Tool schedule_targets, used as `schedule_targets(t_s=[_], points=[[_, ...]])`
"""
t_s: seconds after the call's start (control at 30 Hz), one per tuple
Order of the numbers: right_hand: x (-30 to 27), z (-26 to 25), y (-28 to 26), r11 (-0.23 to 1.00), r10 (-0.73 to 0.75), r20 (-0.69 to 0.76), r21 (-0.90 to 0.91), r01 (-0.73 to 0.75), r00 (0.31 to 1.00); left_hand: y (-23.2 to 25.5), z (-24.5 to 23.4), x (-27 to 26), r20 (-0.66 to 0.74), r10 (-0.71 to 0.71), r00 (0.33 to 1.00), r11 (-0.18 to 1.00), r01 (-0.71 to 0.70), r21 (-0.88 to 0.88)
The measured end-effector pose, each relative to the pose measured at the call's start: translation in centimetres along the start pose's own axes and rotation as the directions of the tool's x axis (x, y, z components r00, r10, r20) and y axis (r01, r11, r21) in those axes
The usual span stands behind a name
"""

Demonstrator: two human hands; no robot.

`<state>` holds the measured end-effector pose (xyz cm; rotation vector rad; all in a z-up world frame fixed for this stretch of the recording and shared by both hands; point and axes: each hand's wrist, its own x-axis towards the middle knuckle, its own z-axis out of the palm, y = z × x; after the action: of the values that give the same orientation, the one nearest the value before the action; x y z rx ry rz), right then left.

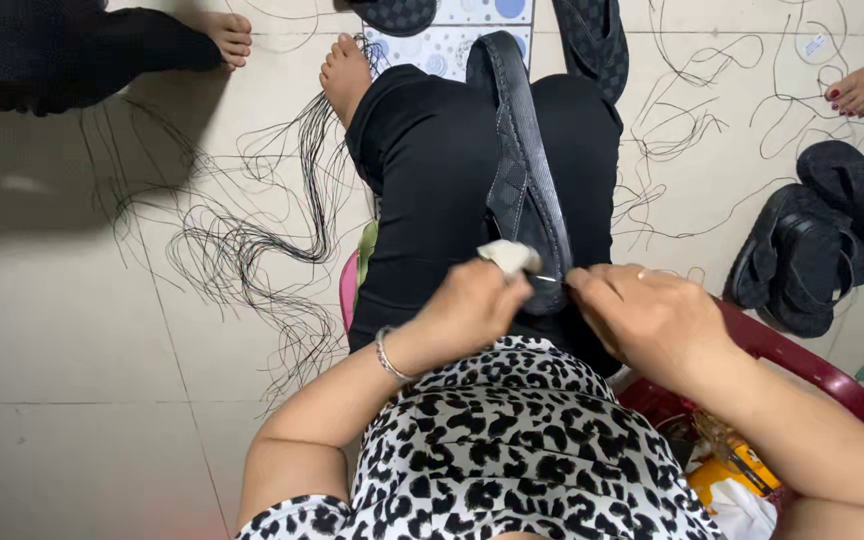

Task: The person hand-sews the sole of a black sandal using a needle and thread while sitting on the floor surrounded by other footwear.

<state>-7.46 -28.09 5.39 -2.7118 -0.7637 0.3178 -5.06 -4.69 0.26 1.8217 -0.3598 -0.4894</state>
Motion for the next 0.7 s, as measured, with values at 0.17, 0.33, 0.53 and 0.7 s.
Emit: schedule_targets(t_s=[0.17, 0.33, 0.53, 0.7], points=[[-1.2, -9.6, -0.3, 0.99, 0.128, 0.389, -0.101, -0.096, 0.912, 0.9, -0.6, 0.5, -0.093, 0.241, 0.966, 0.969, -0.236, 0.068], [-2.6, -2.9, 3.5, 0.749, 0.366, 0.292, 0.471, -0.466, 0.884, 0.6, -0.5, 0.6, -0.204, 0.4, 0.893, 0.901, -0.342, 0.268], [-2.8, 3.3, 1.5, 0.163, 0.224, 0.178, 0.962, -0.217, 0.958, 1.4, -1.1, 0.1, -0.167, 0.184, 0.969, 0.983, -0.176, 0.06], [-1.3, 1.1, 0.4, 0.271, 0.026, 0.274, 0.924, -0.27, 0.962, 1.1, -2.3, -1.3, -0.015, -0.149, 0.989, 0.848, 0.12, -0.516]])
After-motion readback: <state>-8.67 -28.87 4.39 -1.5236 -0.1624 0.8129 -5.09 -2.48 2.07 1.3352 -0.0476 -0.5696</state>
